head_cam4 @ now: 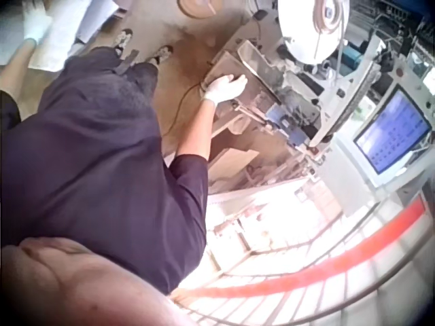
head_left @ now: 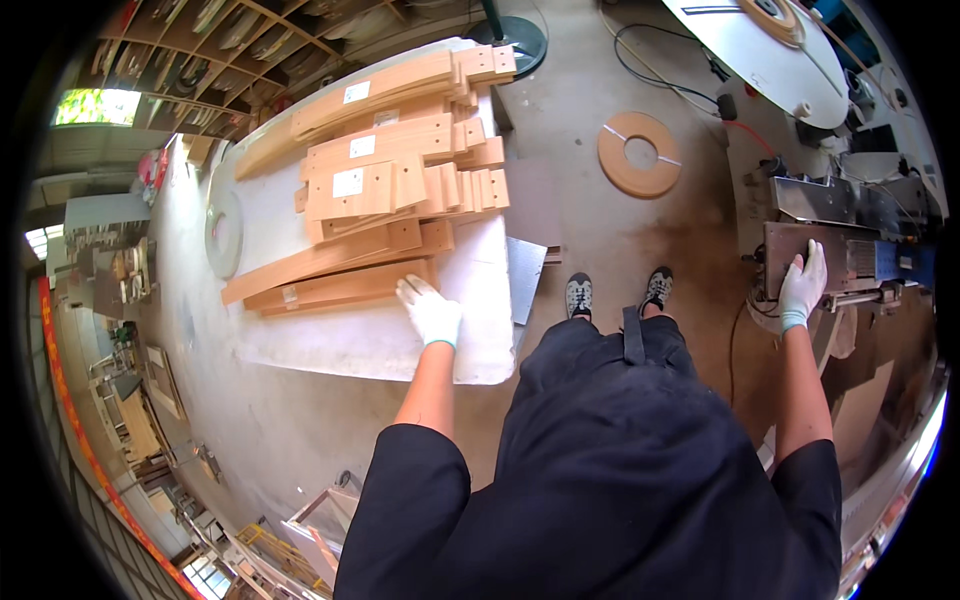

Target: The person feeds a wooden board into an edge-banding machine by hand and places it onto a stack on a table.

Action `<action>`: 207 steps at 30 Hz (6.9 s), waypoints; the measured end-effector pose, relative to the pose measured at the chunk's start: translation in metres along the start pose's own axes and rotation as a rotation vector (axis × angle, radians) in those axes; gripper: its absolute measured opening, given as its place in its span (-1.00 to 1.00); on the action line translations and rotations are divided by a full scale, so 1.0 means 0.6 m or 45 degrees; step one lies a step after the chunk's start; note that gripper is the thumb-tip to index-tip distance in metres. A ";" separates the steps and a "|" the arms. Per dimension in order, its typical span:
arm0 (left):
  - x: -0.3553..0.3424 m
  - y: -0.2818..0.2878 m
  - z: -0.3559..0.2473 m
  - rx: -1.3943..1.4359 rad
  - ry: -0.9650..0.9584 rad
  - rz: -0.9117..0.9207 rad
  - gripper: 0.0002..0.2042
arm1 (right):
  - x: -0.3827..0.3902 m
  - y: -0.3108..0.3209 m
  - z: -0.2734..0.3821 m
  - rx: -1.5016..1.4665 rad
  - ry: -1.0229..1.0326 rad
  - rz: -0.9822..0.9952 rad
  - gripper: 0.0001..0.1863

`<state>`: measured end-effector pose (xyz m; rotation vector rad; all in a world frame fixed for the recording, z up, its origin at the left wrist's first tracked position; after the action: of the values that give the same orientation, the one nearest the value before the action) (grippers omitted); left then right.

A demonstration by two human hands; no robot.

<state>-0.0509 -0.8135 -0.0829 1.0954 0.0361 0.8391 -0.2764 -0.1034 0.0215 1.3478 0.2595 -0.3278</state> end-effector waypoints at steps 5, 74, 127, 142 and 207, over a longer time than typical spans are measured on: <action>0.077 0.034 -0.033 0.451 -0.169 -0.132 -0.20 | -0.005 -0.003 0.010 -0.077 0.004 -0.022 -0.50; 0.363 0.632 -0.748 0.126 -1.775 -0.923 -0.39 | -0.054 0.009 -0.105 -1.349 -1.112 0.263 -0.18; 0.398 0.712 -0.870 0.401 -1.513 -1.092 -0.45 | -0.045 -0.013 -0.136 -2.020 -1.262 0.492 0.07; 0.393 0.698 -0.864 0.458 -1.558 -1.164 -0.48 | -0.006 0.096 -0.062 -1.263 -0.344 0.286 -0.52; 1.261 -0.187 -0.919 -0.260 -2.202 0.378 -0.67 | 1.387 0.852 -0.672 -0.111 -1.851 -0.559 -0.12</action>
<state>0.3140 0.0522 -0.1645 1.3239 -1.6300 -0.0845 0.6893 0.3194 0.0964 0.6786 -0.6559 -1.5240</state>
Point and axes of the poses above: each hand's wrist, its own x-axis away from the middle knuckle, its own y-axis out of the back of the hand, z = x × y, the point moved 9 cm from there along -x, towards the middle knuckle, and after that the axes turned 11 degrees about -x, right-handed, at the moved point
